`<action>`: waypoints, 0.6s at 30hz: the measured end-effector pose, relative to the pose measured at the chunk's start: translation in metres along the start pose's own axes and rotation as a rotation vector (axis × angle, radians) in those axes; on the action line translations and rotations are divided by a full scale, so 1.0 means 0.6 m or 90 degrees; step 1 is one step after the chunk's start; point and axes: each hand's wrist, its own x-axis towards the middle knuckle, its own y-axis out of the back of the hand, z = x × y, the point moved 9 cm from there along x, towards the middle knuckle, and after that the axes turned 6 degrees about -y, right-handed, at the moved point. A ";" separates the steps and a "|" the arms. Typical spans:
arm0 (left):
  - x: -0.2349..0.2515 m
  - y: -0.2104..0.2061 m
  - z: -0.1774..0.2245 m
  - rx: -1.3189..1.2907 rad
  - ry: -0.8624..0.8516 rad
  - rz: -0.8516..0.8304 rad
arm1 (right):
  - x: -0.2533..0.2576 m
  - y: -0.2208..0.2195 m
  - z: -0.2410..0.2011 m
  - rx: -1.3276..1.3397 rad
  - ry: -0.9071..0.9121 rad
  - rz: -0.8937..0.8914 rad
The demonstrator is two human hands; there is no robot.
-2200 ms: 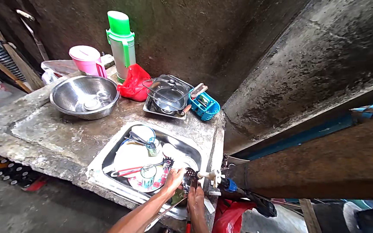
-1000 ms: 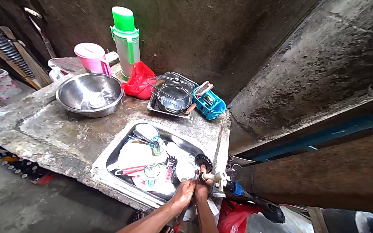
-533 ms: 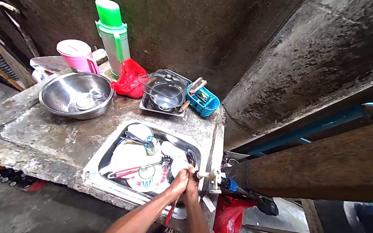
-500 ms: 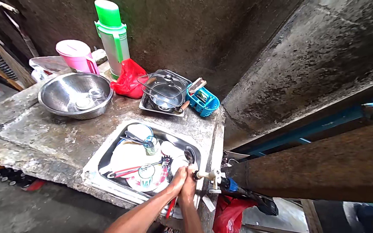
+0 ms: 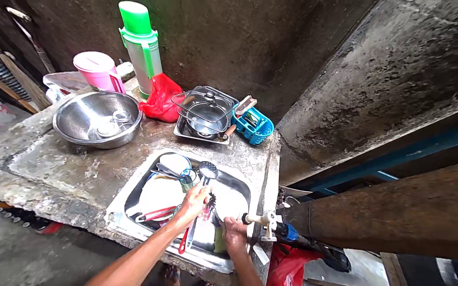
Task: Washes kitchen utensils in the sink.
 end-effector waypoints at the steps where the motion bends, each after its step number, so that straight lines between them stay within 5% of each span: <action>1: -0.008 0.009 0.001 -0.019 0.004 0.002 | 0.010 0.020 -0.004 0.041 -0.010 0.006; 5: -0.033 0.036 -0.007 -0.082 0.028 0.027 | 0.052 0.067 0.036 0.325 -0.138 -0.034; 9: -0.044 0.054 -0.005 -0.125 0.035 0.046 | 0.034 0.023 0.091 0.886 -0.372 -0.024; 11: -0.048 0.060 -0.002 -0.123 0.038 0.049 | 0.030 0.008 0.088 1.026 -0.444 -0.049; 18: -0.056 0.066 -0.001 -0.118 0.050 0.052 | 0.013 -0.005 0.090 1.068 -0.537 -0.052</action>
